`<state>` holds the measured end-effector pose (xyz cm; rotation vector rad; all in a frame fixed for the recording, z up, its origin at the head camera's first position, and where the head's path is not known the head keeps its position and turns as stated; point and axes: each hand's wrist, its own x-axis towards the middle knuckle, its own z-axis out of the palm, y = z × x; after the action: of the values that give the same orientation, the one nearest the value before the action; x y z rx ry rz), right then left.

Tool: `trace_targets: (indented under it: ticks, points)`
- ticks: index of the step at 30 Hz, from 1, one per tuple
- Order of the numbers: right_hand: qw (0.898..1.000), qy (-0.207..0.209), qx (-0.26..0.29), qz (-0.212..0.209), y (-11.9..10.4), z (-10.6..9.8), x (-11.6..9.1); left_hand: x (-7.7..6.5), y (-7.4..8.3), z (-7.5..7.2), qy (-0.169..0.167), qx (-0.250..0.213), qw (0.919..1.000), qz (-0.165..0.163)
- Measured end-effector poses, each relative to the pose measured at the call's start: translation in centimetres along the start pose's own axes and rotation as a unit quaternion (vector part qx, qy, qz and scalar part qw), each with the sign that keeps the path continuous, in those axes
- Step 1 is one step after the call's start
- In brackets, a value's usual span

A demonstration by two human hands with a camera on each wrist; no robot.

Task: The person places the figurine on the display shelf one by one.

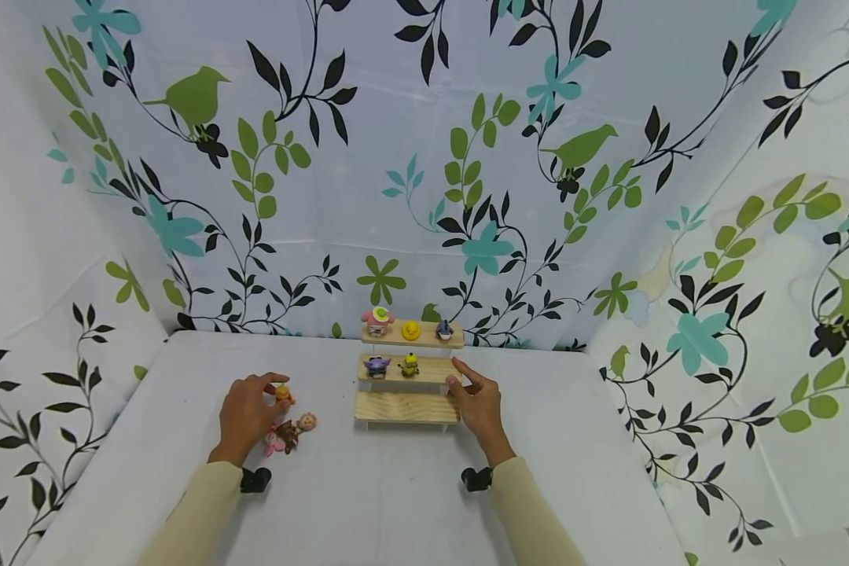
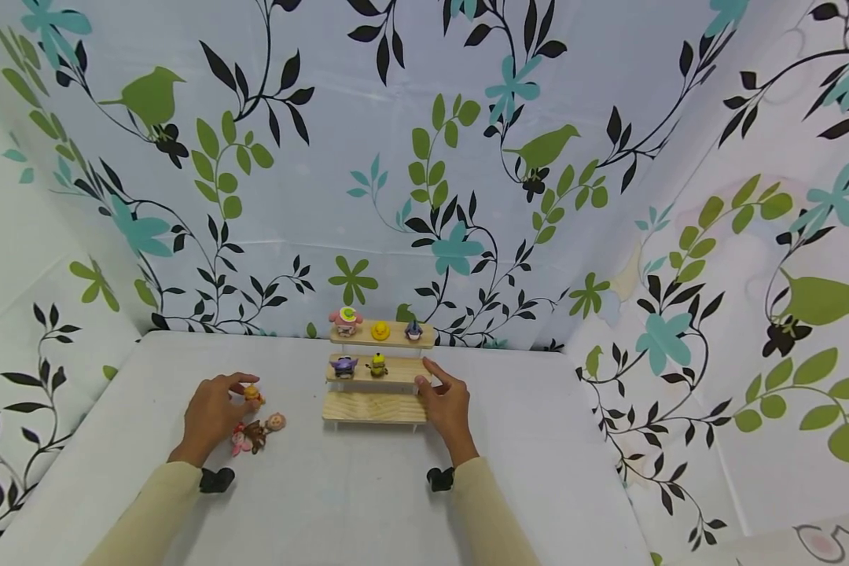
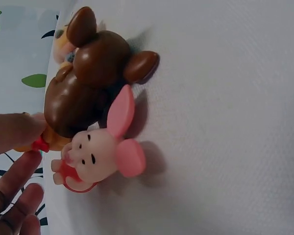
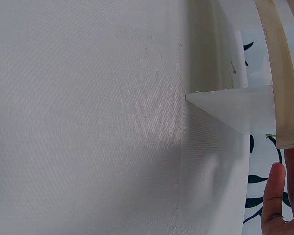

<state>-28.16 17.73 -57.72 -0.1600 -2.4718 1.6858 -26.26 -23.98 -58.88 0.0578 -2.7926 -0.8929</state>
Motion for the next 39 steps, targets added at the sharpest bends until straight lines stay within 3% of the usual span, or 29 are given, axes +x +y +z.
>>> trace_targets:
  ticks: [8, 18, 27, 39]
  points:
    - [1.000, -0.002, -0.001, 0.001, 0.3, 0.0, 0.1, -0.4, 0.2, 0.1, -0.011, -0.004, 0.9999, 0.002]
    - [1.000, -0.006, -0.003, -0.008, 0.6, 0.0, 0.3, -0.1, 1.6, -0.5, 0.030, -0.018, 0.9994, 0.003]
    - [1.000, -0.006, -0.003, -0.007, 0.5, -0.1, 0.3, 0.4, 3.7, -1.5, 0.059, -0.039, 0.9969, 0.036]
    - [1.000, -0.002, -0.003, -0.004, 0.7, -0.1, 0.3, 0.8, 7.8, -3.2, 0.077, -0.046, 0.9940, 0.063]
